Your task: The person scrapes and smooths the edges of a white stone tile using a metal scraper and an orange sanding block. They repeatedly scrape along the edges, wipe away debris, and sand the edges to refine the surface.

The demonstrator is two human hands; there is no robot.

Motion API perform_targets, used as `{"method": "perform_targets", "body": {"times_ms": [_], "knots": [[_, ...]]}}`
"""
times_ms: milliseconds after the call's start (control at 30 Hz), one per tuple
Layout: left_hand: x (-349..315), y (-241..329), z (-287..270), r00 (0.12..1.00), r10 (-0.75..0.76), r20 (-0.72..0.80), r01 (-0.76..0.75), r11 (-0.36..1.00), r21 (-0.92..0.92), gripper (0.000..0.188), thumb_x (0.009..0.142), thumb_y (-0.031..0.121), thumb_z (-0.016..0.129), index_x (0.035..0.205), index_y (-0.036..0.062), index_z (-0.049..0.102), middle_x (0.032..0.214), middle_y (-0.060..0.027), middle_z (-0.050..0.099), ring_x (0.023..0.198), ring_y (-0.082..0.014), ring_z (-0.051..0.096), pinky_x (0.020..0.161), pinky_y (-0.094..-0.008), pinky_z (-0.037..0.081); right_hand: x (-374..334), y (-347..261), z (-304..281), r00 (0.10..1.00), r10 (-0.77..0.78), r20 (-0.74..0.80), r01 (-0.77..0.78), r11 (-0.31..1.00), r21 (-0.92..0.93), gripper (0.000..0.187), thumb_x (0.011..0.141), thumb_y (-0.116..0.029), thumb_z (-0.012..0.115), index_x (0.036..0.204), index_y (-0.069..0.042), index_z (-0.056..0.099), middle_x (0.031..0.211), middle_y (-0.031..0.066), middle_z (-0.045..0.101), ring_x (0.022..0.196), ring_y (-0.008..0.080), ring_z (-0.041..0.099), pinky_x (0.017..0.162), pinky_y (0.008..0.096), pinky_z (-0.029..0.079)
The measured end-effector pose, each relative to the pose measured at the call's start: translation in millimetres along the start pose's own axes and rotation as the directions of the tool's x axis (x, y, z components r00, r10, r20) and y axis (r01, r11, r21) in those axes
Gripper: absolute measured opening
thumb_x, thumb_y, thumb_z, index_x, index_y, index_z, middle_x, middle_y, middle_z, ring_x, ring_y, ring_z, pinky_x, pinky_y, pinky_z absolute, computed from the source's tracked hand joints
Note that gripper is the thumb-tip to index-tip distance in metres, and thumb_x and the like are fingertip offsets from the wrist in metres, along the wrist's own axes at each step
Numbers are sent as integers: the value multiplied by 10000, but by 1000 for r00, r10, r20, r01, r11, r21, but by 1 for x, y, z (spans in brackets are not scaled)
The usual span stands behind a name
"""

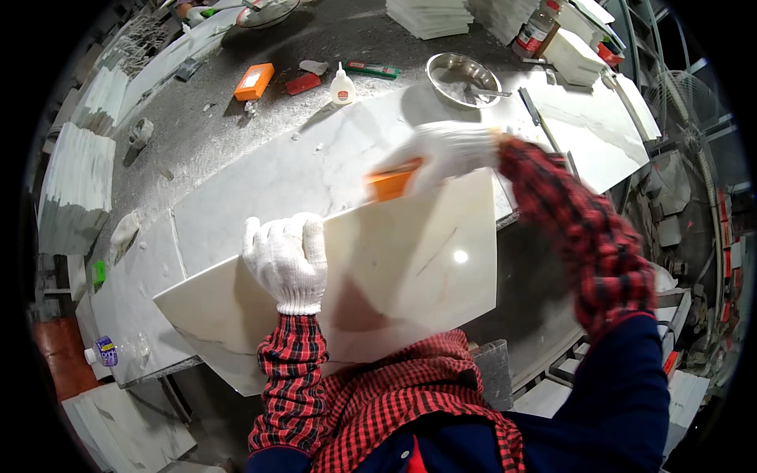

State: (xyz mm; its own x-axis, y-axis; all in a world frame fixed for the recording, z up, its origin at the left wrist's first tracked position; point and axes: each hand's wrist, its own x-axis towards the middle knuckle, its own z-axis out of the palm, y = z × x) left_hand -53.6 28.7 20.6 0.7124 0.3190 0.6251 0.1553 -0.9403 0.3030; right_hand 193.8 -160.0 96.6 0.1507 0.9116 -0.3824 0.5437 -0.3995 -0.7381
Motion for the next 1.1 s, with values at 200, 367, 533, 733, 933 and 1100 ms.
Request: {"method": "perform_targets", "body": {"times_ms": [200,367,533,733,933,1100], "knots": [[-2,-1,-3,998,-7,-59,6,1000,-10,154,944,230,686,856,117,744,810,-28,688,832,-251,643,1048,-514,451,0,-9,-18,984,127,125,-104,980,-171,687,810,-329,807,1441,-123,628,1214,134,760,1008,178,711,921,335,553],[-3,-3,-8,999,-44,30,44,999,9,144,949,213,681,863,116,746,826,-28,696,843,-245,651,1051,-505,448,-1,5,-6,989,132,64,-129,990,-54,692,797,-270,813,1437,-87,625,1270,132,743,1091,196,708,974,357,544],[-1,3,2,996,14,-88,-14,1000,8,168,953,204,662,829,120,740,797,-26,694,814,-245,645,1025,-481,449,19,-20,15,996,-87,-3,87,994,64,642,812,-242,779,1429,-132,638,1274,158,738,1057,201,710,945,342,542],[-3,-2,3,997,23,-70,-22,1000,22,184,943,227,691,784,134,704,725,-21,627,755,-243,611,921,-472,468,-67,-13,-13,918,355,-178,-358,933,13,678,769,-98,778,1433,-112,640,1211,125,720,933,229,702,901,379,566],[1,1,2,993,56,-105,-52,998,41,192,949,210,670,779,127,701,700,-32,611,727,-248,591,894,-459,460,-81,22,5,889,-206,-408,86,952,-292,621,751,-20,813,1355,-79,680,1267,135,699,1138,286,645,1013,421,516],[1,5,3,997,-28,70,26,999,37,190,960,228,640,837,122,740,772,-34,693,801,-254,636,1013,-457,439,-20,-18,55,846,-361,-394,172,882,-438,610,761,-131,790,1360,-154,679,1226,104,712,1114,352,653,963,425,526]]}}
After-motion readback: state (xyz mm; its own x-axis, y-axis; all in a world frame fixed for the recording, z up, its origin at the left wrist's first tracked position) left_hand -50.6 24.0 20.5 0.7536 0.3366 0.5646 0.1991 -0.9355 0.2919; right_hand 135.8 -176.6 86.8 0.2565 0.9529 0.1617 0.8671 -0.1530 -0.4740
